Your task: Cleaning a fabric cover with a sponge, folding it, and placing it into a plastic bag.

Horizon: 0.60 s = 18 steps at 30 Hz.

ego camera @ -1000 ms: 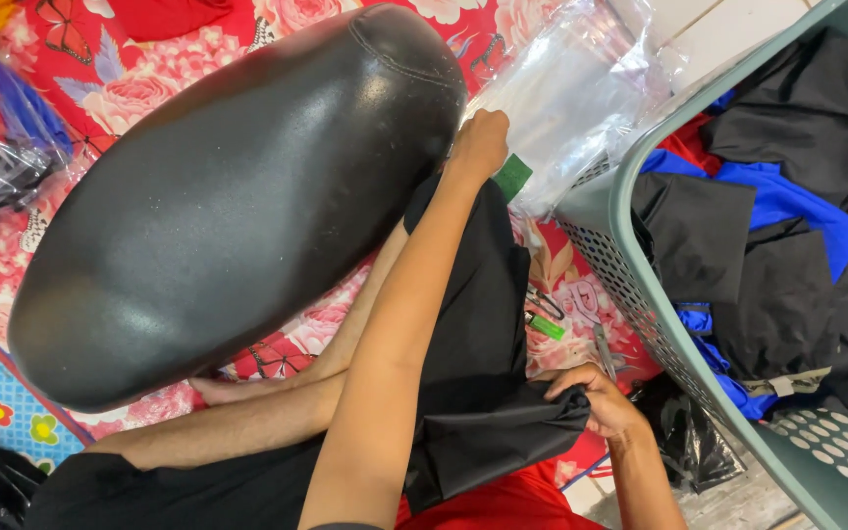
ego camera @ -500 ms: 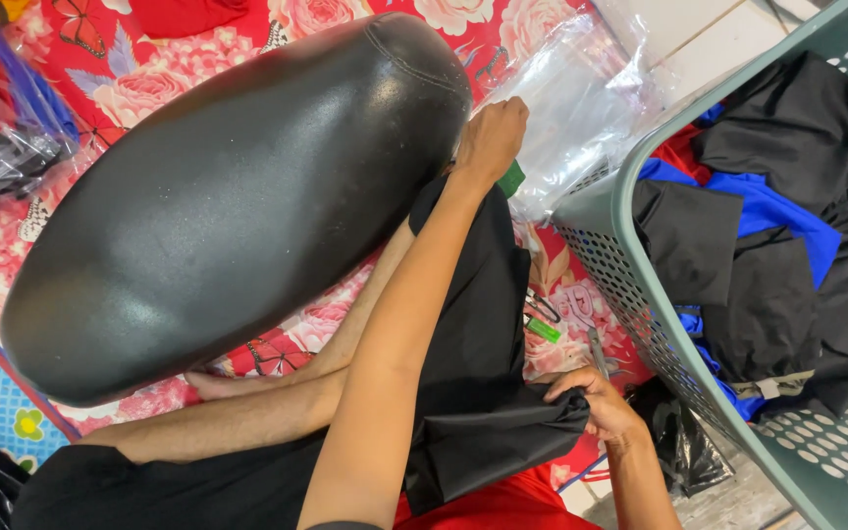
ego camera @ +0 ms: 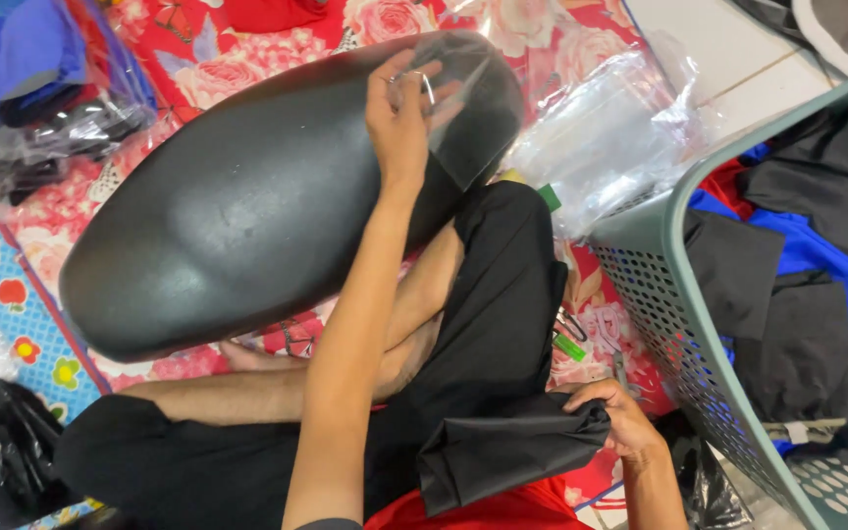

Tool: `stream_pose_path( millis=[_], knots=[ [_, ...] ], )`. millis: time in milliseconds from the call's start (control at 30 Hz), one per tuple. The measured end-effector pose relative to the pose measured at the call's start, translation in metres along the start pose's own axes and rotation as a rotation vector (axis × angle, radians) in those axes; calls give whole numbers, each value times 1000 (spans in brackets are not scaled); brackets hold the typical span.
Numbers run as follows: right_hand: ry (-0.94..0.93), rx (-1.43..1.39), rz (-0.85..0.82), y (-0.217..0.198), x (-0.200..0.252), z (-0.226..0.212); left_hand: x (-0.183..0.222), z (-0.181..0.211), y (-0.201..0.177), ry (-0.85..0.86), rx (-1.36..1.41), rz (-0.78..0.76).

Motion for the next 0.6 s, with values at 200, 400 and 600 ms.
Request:
stream_pose_path(
  millis=[200, 400, 600],
  knots=[
    [-55, -12, -132, 55, -31, -31, -4, 127, -103, -75, -686, 48],
    [-84, -41, -6, 58, -78, -31, 5, 184, -218, -300, -1102, -168],
    [-126, 45, 148, 114, -105, -44, 3, 210, -291, -64, -1237, 23]
  ],
)
Point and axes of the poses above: each hand's wrist, its own x-axis away from the middle knuckle, its own y-axis out of the palm, z = x × y, the point moved 6 cm from there along -x, towards the middle knuckle, and after that the axes turned 2 degrees about -x, right-handed, at the moved point
